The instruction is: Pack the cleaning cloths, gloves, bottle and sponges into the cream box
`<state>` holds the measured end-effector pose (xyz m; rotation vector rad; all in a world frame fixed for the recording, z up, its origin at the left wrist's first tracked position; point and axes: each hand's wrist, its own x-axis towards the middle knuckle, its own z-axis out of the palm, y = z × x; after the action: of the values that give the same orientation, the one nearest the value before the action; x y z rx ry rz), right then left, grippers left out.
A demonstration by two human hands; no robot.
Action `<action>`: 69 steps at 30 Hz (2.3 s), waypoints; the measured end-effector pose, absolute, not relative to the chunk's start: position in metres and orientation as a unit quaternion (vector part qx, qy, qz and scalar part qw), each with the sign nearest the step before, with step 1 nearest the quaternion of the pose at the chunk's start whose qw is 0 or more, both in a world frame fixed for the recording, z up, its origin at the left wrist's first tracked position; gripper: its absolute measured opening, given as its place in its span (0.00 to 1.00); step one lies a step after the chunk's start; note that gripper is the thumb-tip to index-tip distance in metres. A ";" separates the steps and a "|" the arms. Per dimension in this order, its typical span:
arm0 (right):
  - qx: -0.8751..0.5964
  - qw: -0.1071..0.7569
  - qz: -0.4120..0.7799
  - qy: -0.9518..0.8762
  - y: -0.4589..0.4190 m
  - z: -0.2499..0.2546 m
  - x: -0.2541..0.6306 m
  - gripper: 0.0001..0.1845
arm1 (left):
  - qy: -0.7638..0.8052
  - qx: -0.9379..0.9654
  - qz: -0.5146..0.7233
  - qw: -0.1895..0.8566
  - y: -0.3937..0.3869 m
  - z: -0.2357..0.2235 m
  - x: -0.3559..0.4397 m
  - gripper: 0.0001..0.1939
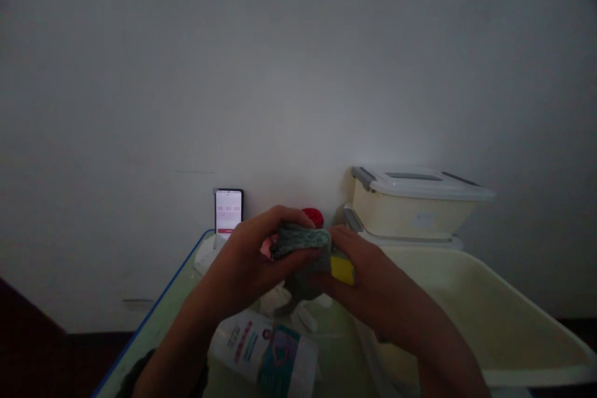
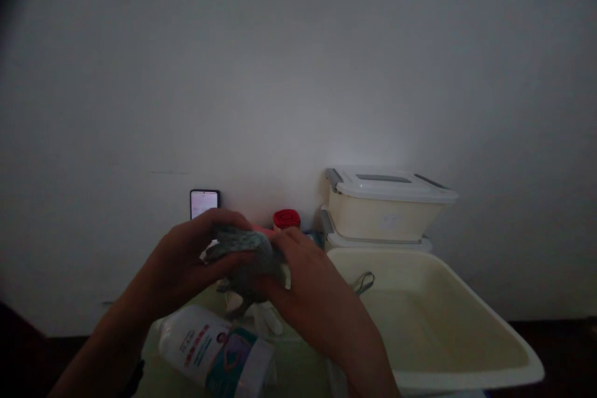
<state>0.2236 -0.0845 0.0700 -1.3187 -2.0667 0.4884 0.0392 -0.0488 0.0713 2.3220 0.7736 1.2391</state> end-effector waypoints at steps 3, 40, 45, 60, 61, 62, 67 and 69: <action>-0.507 0.316 0.210 -0.774 -0.085 0.075 0.224 0.12 | 0.251 0.801 0.465 0.282 -0.046 0.069 0.040 0.18; -0.499 0.334 0.167 -0.782 -0.087 0.076 0.222 0.08 | 0.234 0.824 0.471 0.210 -0.039 0.073 0.032 0.06; -0.492 0.317 0.213 -0.782 -0.088 0.077 0.226 0.15 | 0.275 0.747 0.520 0.310 -0.038 0.073 0.031 0.02; -0.462 0.471 0.321 -0.680 -0.080 0.073 0.230 0.12 | 0.286 0.605 0.602 0.435 -0.026 0.071 0.035 0.08; -0.462 0.474 0.329 -0.673 -0.080 0.073 0.230 0.14 | 0.287 0.601 0.606 0.436 -0.025 0.070 0.035 0.08; -0.460 0.476 0.338 -0.669 -0.080 0.072 0.230 0.16 | 0.288 0.598 0.609 0.434 -0.025 0.069 0.035 0.09; -0.446 0.444 0.316 -0.710 -0.085 0.073 0.230 0.23 | 0.306 0.577 0.631 0.419 -0.022 0.066 0.036 0.10; -0.443 0.420 0.260 -0.748 -0.086 0.072 0.229 0.23 | 0.309 0.562 0.639 0.424 -0.021 0.065 0.037 0.10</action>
<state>0.2292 -0.0864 0.0720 -1.1108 -1.8753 0.6526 0.0373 -0.0212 0.0653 1.4056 0.7742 1.6000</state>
